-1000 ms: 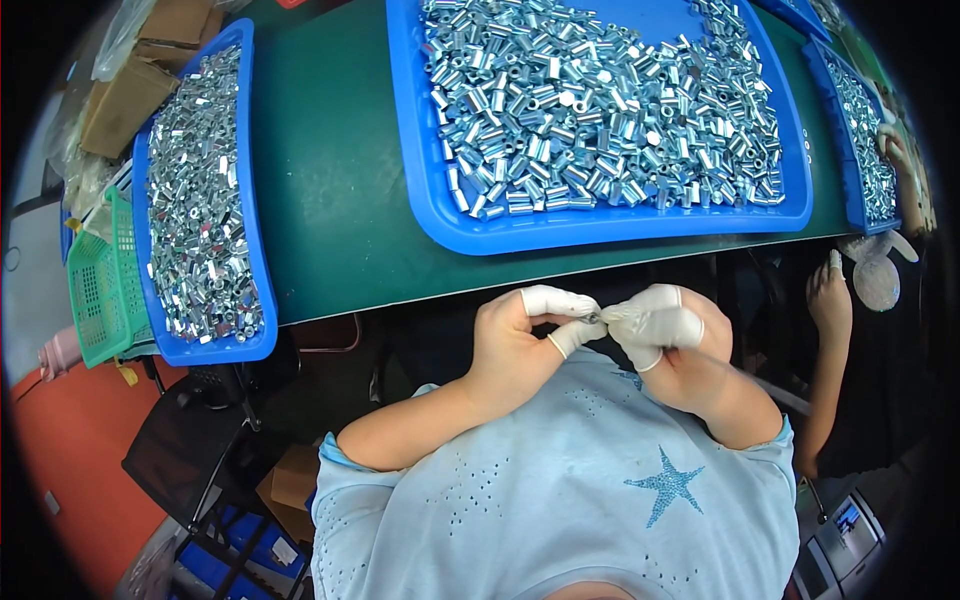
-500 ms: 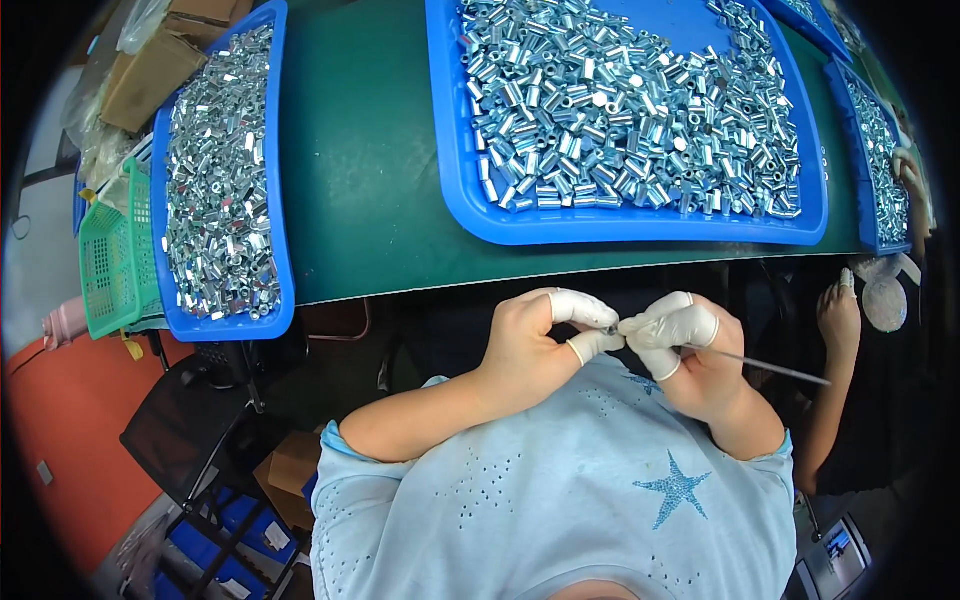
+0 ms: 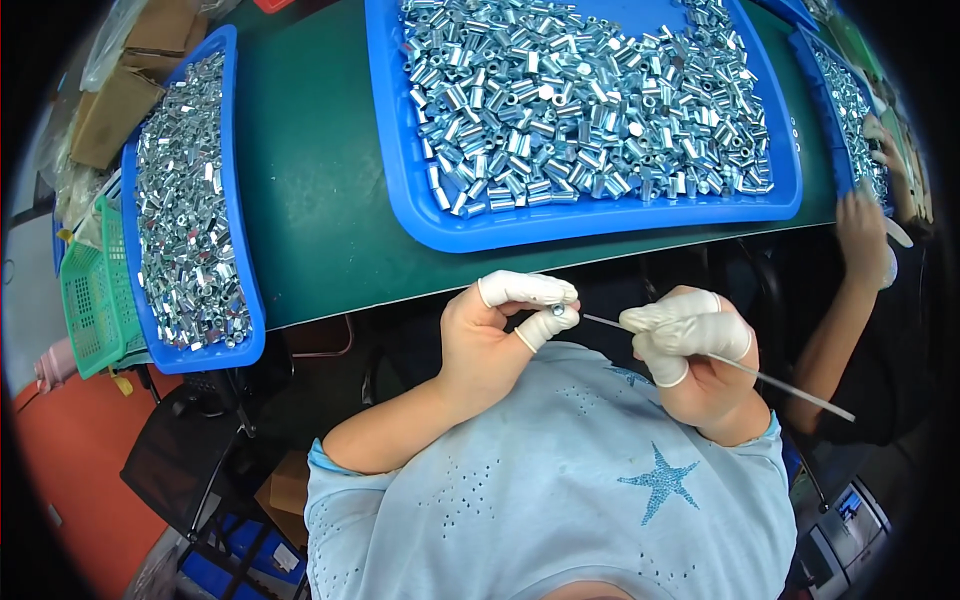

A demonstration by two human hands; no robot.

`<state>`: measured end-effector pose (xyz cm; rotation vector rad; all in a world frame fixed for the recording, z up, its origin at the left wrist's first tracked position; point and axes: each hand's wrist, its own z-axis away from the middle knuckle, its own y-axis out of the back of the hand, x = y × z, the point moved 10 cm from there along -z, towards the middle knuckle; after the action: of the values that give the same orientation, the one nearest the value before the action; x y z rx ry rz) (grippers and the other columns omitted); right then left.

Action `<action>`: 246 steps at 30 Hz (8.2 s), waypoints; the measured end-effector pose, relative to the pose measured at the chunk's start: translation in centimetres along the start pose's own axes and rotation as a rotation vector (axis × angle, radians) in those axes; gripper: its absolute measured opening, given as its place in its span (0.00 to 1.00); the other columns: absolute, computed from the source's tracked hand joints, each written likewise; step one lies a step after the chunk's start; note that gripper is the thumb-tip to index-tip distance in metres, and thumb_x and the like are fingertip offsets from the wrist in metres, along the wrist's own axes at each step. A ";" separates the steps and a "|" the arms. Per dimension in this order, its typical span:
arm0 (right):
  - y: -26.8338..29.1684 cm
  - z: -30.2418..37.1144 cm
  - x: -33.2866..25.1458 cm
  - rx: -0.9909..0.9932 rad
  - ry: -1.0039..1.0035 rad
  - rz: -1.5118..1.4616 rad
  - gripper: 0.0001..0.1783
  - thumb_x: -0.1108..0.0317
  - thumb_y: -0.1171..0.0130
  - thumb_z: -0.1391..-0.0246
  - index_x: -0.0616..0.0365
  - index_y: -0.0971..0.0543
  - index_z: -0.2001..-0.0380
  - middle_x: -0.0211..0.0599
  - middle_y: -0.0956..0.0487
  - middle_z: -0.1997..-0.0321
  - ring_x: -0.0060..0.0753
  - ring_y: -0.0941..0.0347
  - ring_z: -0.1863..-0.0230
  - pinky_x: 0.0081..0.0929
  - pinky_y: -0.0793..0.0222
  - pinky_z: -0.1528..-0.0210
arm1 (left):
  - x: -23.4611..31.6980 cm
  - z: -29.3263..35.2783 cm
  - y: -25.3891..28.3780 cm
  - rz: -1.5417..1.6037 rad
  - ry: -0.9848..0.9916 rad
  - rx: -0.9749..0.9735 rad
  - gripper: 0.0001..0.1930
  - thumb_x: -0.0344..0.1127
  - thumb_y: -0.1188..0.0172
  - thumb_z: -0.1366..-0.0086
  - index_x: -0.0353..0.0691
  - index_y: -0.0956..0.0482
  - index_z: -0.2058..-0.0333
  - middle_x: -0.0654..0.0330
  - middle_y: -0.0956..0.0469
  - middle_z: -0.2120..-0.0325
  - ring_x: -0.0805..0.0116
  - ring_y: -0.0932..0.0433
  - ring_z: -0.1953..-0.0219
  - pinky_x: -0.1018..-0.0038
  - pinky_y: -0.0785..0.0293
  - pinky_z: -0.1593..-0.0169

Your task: The person is manually assembling or inspecting small metal parts at a factory workstation using a thin metal tool.

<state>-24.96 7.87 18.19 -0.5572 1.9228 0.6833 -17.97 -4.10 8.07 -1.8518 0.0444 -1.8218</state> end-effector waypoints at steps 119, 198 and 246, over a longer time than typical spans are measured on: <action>-0.5 -0.7 -0.2 -0.283 -0.228 0.071 0.11 0.81 0.41 0.59 0.61 0.24 0.67 0.36 0.24 0.76 0.30 0.26 0.78 0.20 0.31 0.76 | -1.2 0.6 1.1 0.034 0.074 0.063 0.11 0.18 0.40 0.49 0.34 0.28 0.66 0.51 0.23 0.67 0.65 0.22 0.64 0.71 0.22 0.60; -5.9 0.1 -1.3 -0.508 0.335 0.257 0.09 0.82 0.41 0.68 0.59 0.23 0.78 0.39 0.24 0.72 0.31 0.27 0.77 0.22 0.29 0.78 | -0.1 1.4 0.0 -0.541 0.052 -0.205 0.08 0.21 0.37 0.51 0.33 0.22 0.70 0.56 0.21 0.70 0.70 0.21 0.67 0.76 0.23 0.63; -1.7 0.0 -1.6 -0.180 0.182 0.208 0.08 0.82 0.39 0.61 0.61 0.25 0.74 0.44 0.22 0.66 0.31 0.27 0.76 0.20 0.32 0.76 | -0.3 0.0 -0.8 -0.003 0.080 -0.034 0.11 0.17 0.41 0.48 0.32 0.29 0.65 0.49 0.23 0.65 0.63 0.21 0.64 0.71 0.23 0.57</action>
<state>-23.21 6.80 19.28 -0.5508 2.1222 0.9747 -18.28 -3.24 8.09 -1.8023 0.1021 -1.9075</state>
